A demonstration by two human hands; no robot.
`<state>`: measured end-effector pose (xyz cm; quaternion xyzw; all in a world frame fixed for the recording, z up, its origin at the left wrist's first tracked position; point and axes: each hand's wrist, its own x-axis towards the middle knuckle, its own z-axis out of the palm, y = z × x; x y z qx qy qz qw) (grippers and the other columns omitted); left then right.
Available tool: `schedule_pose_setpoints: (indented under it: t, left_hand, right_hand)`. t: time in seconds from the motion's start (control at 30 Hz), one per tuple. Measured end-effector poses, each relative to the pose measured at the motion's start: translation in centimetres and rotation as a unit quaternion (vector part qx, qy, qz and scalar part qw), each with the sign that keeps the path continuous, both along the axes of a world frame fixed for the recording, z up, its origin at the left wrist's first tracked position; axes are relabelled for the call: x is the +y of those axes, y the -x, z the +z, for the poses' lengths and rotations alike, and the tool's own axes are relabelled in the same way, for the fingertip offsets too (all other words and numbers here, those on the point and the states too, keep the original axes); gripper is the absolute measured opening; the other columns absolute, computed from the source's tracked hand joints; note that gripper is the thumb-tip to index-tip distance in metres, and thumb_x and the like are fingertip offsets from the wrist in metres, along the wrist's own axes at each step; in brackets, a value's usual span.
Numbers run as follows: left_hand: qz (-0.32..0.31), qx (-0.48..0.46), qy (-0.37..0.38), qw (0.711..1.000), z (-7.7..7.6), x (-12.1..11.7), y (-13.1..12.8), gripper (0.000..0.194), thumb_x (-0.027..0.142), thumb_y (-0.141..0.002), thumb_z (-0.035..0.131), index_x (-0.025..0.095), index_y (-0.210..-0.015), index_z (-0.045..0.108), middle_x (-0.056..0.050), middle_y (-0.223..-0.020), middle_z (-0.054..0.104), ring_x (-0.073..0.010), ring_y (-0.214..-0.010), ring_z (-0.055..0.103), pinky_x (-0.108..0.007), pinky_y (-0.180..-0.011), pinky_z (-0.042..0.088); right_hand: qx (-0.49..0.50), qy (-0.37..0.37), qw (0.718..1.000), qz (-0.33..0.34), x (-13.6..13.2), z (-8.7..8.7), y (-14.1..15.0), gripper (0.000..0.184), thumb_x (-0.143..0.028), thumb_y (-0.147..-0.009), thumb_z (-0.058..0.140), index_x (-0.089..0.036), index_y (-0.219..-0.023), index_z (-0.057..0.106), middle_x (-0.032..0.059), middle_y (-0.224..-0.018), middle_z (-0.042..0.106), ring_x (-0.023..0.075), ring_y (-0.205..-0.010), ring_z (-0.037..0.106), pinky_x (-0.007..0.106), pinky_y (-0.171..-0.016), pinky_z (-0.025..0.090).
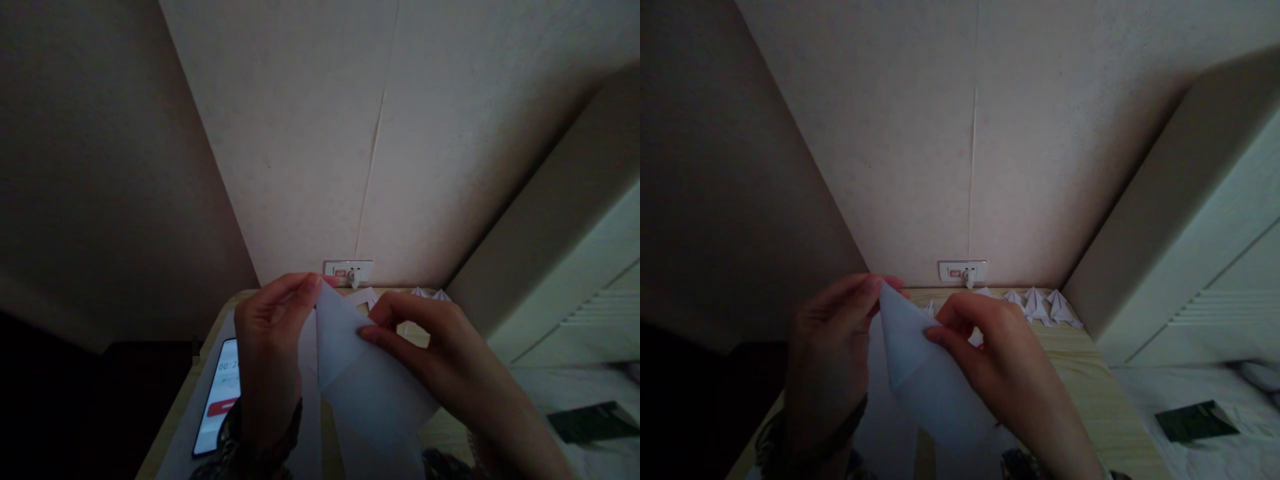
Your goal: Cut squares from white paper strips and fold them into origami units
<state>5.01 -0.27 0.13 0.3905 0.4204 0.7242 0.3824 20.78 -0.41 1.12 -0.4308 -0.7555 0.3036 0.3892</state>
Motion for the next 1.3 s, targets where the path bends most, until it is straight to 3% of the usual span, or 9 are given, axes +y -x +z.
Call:
schedule_pose_setpoints:
  t: [0.1,0.27,0.37,0.43,0.73,0.9,1.03,1.13,1.3]
  left_hand:
    - [-0.009,-0.008,0.001,1.000,-0.1,-0.2,-0.2,0.016,0.028,-0.079,0.078,0.027,-0.064,0.081,0.005,-0.057,0.074,-0.0084,-0.050,0.062,-0.015,-0.047,0.044]
    - [-0.045,-0.017,-0.009,0.999,-0.2,-0.2,0.0,0.014,0.035,-0.083,0.078,0.024,-0.074,0.082,0.001,-0.071,0.078,-0.0129,-0.067,0.070,-0.020,-0.064,0.055]
    - [-0.069,-0.017,-0.002,0.997,0.0,-0.1,0.3,0.006,0.027,-0.076,0.084,0.024,-0.074,0.080,0.002,-0.069,0.076,-0.0122,-0.066,0.069,-0.022,-0.070,0.058]
    - [-0.072,-0.018,-0.001,0.997,0.2,0.0,0.5,0.011,0.017,-0.071,0.085,0.024,-0.070,0.078,0.005,-0.066,0.074,-0.0111,-0.067,0.070,-0.020,-0.071,0.058]
    - [-0.069,-0.031,0.016,0.997,0.4,-0.5,0.9,0.012,0.018,-0.076,0.079,0.024,-0.067,0.076,0.004,-0.065,0.075,-0.0101,-0.064,0.069,-0.015,-0.059,0.052]
    - [-0.087,0.024,0.016,0.996,0.5,-0.4,1.0,0.014,0.012,-0.068,0.083,0.023,-0.064,0.075,0.003,-0.064,0.077,-0.0128,-0.063,0.073,-0.017,-0.057,0.055]
    - [-0.042,0.042,-0.003,0.998,0.4,0.0,1.5,0.020,0.007,-0.067,0.081,0.025,-0.060,0.073,0.007,-0.059,0.075,-0.0111,-0.058,0.072,-0.015,-0.056,0.056]
    - [-0.038,0.045,-0.003,0.998,0.2,0.3,1.7,0.020,0.007,-0.067,0.081,0.024,-0.060,0.072,0.006,-0.060,0.075,-0.0111,-0.060,0.073,-0.015,-0.058,0.056]
    - [-0.087,0.048,0.009,0.995,0.0,0.5,1.5,0.012,0.014,-0.071,0.083,0.024,-0.075,0.078,0.002,-0.074,0.081,-0.0149,-0.071,0.077,-0.016,-0.061,0.058]
  right_hand:
    - [0.004,0.008,1.000,-0.004,0.1,0.2,-0.1,0.024,-0.026,-0.087,0.067,-0.022,-0.064,0.061,-0.0038,-0.060,0.064,0.0131,-0.057,0.058,0.022,-0.055,0.041]
    - [-0.012,0.012,1.000,-0.025,0.2,0.3,-0.6,0.026,-0.028,-0.086,0.065,-0.021,-0.061,0.062,-0.0031,-0.058,0.063,0.0130,-0.056,0.056,0.023,-0.054,0.041]
    - [-0.006,0.021,0.999,-0.035,0.1,0.3,-0.7,0.025,-0.029,-0.086,0.066,-0.021,-0.062,0.062,-0.0027,-0.060,0.064,0.0132,-0.057,0.057,0.022,-0.053,0.042]
    - [0.000,0.029,0.999,-0.028,0.1,0.2,-0.6,0.025,-0.030,-0.086,0.067,-0.022,-0.062,0.062,-0.0030,-0.060,0.064,0.0130,-0.057,0.057,0.021,-0.053,0.043]
    - [0.024,0.044,0.999,-0.014,0.0,0.3,0.0,0.024,-0.029,-0.084,0.068,-0.022,-0.062,0.063,-0.0034,-0.059,0.066,0.0124,-0.055,0.059,0.019,-0.049,0.045]
    - [0.031,0.031,0.998,-0.034,0.1,0.6,0.2,0.025,-0.026,-0.082,0.070,-0.022,-0.058,0.064,-0.0026,-0.056,0.067,0.0134,-0.053,0.059,0.022,-0.051,0.044]
    - [0.061,0.044,0.997,-0.017,0.2,0.6,0.2,0.011,-0.026,-0.081,0.072,-0.022,-0.071,0.075,-0.0006,-0.069,0.075,0.0163,-0.065,0.066,0.025,-0.060,0.050]
    - [0.077,0.065,0.995,0.000,0.2,0.5,0.1,0.004,-0.025,-0.078,0.075,-0.021,-0.076,0.076,-0.0012,-0.068,0.072,0.0150,-0.061,0.063,0.023,-0.054,0.048]
    - [0.109,0.092,0.990,-0.013,0.1,0.4,0.1,0.018,-0.027,-0.080,0.074,-0.021,-0.064,0.069,-0.0028,-0.059,0.064,0.0130,-0.056,0.057,0.022,-0.052,0.044]
